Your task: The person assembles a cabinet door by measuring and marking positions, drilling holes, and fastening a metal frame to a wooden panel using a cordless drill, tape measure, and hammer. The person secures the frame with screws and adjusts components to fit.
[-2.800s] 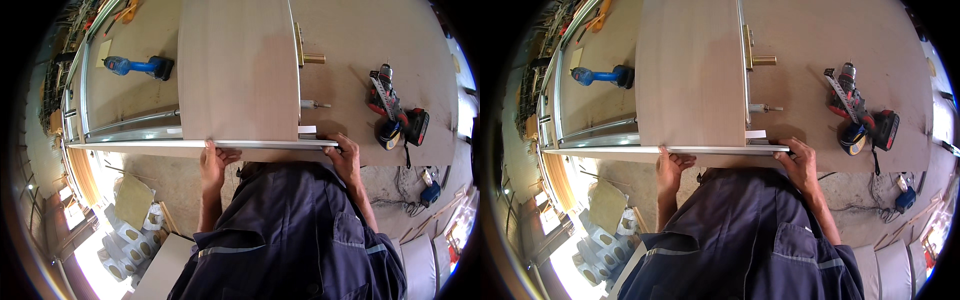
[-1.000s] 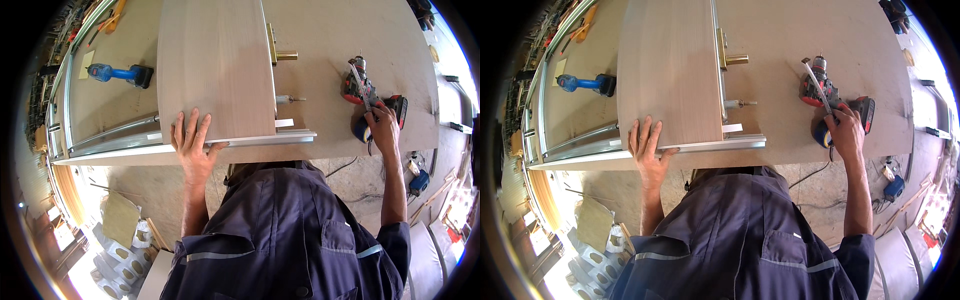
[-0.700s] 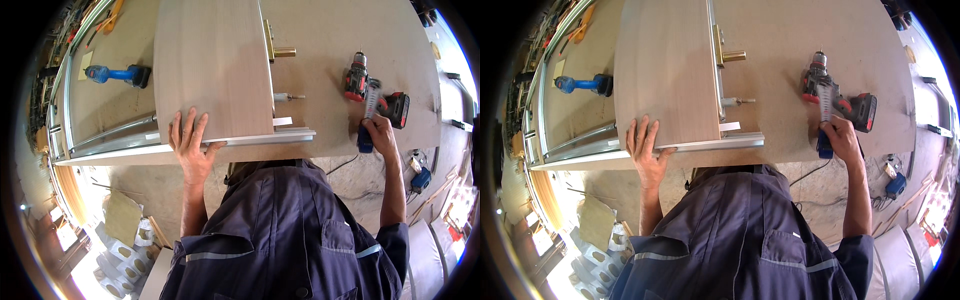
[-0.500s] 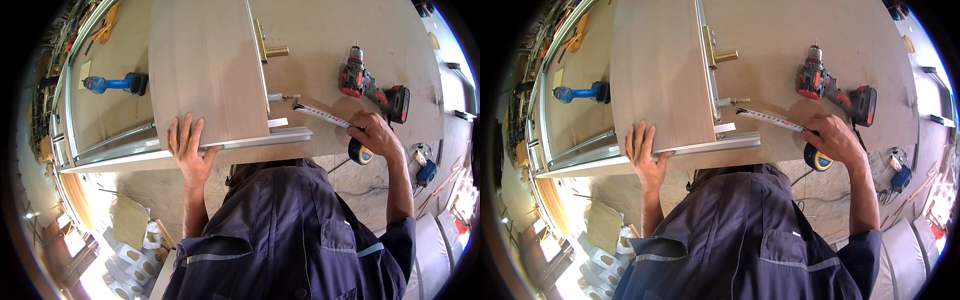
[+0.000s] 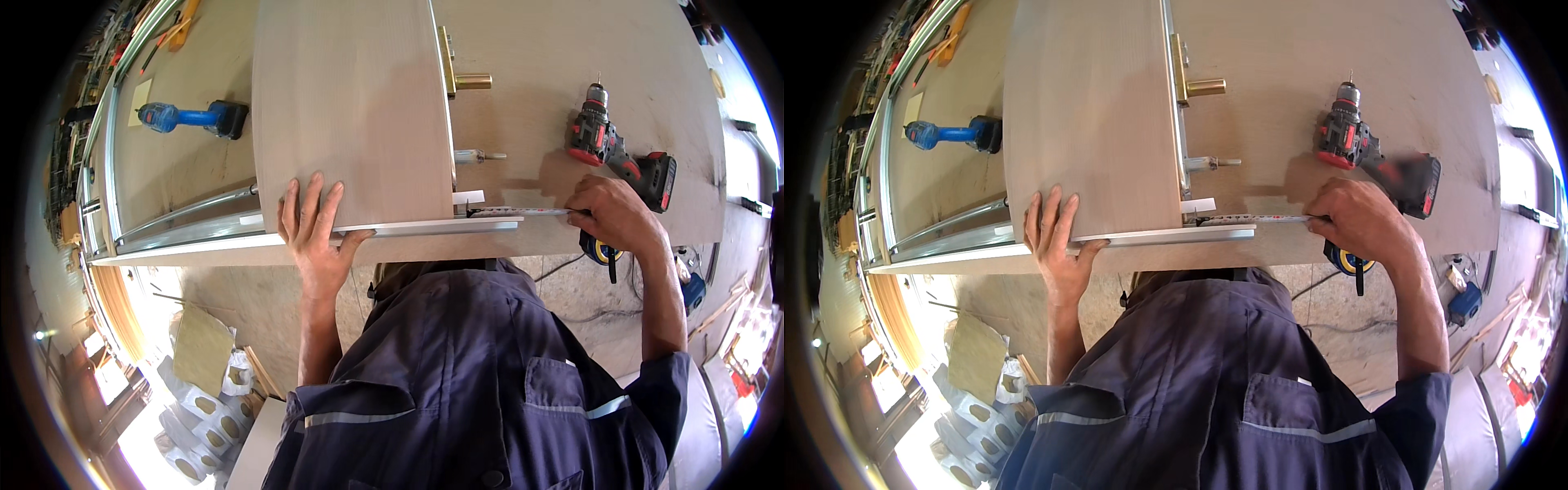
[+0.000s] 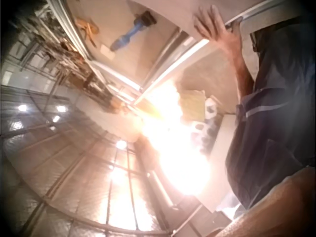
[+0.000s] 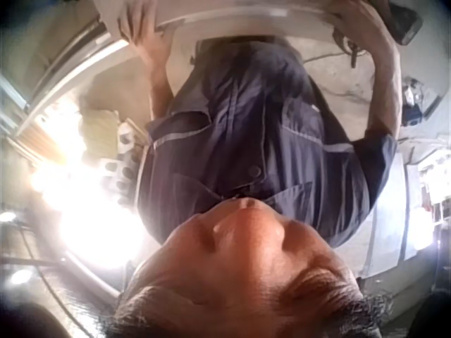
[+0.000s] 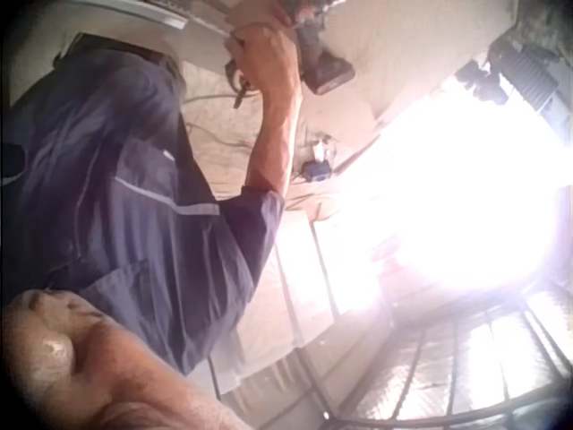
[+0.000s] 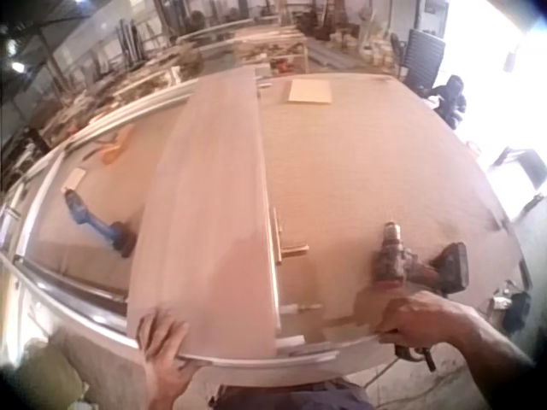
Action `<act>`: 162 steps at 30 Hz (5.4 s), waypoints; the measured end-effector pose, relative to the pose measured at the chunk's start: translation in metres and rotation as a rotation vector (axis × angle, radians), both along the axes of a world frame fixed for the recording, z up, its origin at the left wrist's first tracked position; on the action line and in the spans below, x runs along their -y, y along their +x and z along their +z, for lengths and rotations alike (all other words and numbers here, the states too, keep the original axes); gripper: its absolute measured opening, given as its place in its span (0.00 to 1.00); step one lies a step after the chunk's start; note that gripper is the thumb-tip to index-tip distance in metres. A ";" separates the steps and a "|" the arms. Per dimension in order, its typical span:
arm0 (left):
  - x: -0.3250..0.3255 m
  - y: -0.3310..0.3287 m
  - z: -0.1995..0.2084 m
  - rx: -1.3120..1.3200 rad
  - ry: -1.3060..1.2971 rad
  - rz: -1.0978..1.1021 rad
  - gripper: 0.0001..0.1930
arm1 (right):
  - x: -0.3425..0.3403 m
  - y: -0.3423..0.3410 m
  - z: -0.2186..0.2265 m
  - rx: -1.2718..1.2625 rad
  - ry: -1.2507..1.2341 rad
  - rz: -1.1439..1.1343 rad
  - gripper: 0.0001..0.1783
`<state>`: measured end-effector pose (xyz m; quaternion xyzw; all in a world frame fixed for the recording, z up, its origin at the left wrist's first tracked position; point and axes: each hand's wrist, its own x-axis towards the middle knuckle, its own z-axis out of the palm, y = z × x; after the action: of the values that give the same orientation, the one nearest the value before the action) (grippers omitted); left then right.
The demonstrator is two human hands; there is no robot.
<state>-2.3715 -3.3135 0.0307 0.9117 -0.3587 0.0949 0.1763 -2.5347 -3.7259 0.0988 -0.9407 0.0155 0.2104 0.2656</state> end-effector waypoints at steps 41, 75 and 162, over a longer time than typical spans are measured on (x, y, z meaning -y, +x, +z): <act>-0.002 0.000 -0.003 -0.002 -0.012 0.026 0.41 | 0.022 0.012 -0.002 -0.313 0.145 0.028 0.13; 0.000 -0.001 0.000 -0.002 -0.005 0.004 0.42 | 0.012 0.041 -0.019 -0.396 0.114 0.123 0.11; -0.003 -0.002 0.018 -0.076 0.227 -0.022 0.40 | 0.042 -0.010 -0.043 -0.212 0.334 -0.221 0.12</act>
<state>-2.3730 -3.3106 0.0489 0.9247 -0.3702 0.0173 0.0866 -2.5451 -3.7678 0.0561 -0.8490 0.1112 0.2774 0.4358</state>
